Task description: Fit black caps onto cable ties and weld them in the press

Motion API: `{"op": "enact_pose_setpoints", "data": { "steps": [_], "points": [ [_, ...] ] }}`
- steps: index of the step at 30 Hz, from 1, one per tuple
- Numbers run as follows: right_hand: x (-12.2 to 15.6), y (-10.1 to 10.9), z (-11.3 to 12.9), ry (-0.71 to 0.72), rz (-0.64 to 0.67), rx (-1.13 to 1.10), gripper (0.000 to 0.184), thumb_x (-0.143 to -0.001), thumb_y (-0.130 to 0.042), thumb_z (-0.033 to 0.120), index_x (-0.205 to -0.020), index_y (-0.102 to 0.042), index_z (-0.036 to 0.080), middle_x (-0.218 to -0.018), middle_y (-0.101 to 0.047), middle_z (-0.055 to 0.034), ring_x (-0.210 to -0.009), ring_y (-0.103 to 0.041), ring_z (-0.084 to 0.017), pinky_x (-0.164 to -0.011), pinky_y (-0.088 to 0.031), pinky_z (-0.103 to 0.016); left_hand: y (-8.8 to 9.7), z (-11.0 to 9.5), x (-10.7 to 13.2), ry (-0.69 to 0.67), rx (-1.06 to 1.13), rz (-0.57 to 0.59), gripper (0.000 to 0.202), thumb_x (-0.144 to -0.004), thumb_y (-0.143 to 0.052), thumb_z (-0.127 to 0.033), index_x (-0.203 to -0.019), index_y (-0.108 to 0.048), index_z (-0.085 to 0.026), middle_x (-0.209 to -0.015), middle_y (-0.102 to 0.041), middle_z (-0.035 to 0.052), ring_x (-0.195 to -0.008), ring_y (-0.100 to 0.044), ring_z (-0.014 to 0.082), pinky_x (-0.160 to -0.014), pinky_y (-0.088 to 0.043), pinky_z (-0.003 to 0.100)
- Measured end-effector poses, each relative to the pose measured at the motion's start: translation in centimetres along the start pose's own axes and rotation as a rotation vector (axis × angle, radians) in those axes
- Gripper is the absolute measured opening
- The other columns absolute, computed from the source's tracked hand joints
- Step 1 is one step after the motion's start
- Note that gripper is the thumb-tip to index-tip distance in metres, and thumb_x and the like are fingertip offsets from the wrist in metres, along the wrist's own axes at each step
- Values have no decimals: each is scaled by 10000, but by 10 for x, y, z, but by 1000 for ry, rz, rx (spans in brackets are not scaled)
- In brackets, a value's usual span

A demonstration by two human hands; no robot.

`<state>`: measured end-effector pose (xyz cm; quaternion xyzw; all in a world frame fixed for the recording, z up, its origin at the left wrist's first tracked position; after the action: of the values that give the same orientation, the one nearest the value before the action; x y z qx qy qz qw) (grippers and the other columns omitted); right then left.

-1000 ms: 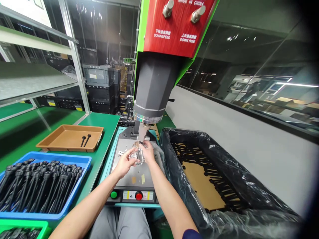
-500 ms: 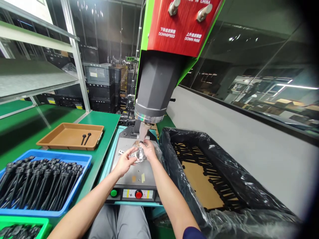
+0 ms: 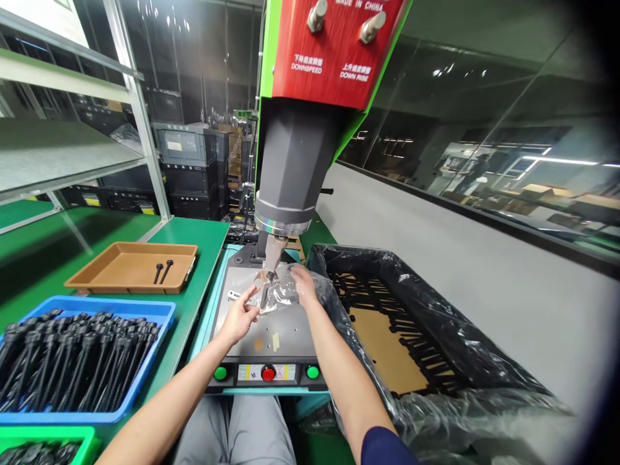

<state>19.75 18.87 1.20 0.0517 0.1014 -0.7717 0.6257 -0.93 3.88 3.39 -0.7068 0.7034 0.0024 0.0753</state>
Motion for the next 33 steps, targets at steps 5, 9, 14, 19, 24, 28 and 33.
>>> {"op": "enact_pose_setpoints", "data": {
  "steps": [5, 9, 14, 19, 24, 28, 33],
  "points": [
    [0, 16, -13, -45, -70, -33, 268, -584, -668, 357, -792, -702, 191, -1009, -677, -68, -965, -583, -249, -808, -444, -336, -4, 0, 2, -16, -69, 3, 669, -732, -600, -157, -1373, -445, -267, -1459, -423, 116, -711, -633, 119, -563, -522, 258],
    [28, 23, -35, -115, -79, -104, 337, -564, -671, 372, -836, -692, 174, -933, -685, -81, -843, -616, -231, -734, -476, -344, -4, 4, 3, -4, -94, 27, 646, -752, -600, -193, -1376, -440, -244, -1327, -555, 118, -769, -656, 147, -585, -517, 259],
    [55, 30, -49, -154, -85, -178, 356, -564, -692, 401, -847, -685, 184, -932, -685, -85, -828, -628, -220, -728, -501, -361, -3, 10, 4, 11, -148, 69, 647, -789, -575, -227, -1409, -396, -189, -800, -705, 50, -745, -633, 159, -643, -512, 275],
    [68, 35, -52, -170, -84, -163, 321, -564, -713, 364, -829, -697, 182, -1021, -676, -101, -913, -618, -236, -760, -499, -359, -4, 11, 7, 3, -119, 72, 651, -781, -599, -266, -1399, -415, -181, -795, -702, 55, -758, -634, 175, -650, -514, 289],
    [85, 40, -56, -200, -67, -126, 320, -599, -699, 363, -865, -699, 186, -994, -681, -92, -910, -624, -228, -755, -508, -346, -6, 11, 10, 18, -117, 77, 617, -777, -585, -270, -1373, -445, -193, -1024, -686, 101, -840, -655, 188, -661, -523, 294],
    [96, 47, -61, -217, -57, -91, 318, -606, -695, 377, -862, -695, 189, -984, -678, -90, -913, -629, -232, -727, -519, -328, -6, 11, 12, 41, -114, 75, 562, -772, -576, -280, -1322, -494, -200, -1132, -663, 119, -824, -662, 180, -667, -528, 305],
    [106, 54, -64, -199, -45, -26, 341, -624, -683, 426, -850, -688, 171, -955, -676, -106, -878, -631, -236, -688, -529, -326, -5, 12, 16, 47, -109, 79, 530, -778, -573, -291, -1293, -514, -180, -1068, -683, 114, -836, -663, 185, -666, -522, 299]
  ]
}}
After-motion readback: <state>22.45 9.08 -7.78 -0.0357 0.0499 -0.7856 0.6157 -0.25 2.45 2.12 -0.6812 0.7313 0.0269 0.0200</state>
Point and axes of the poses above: each hand's wrist, its own x-axis away from the middle knuckle, its own y-axis out of the back of the hand, z = x × y, the point moved 3 cm from there along -x, towards the middle knuckle
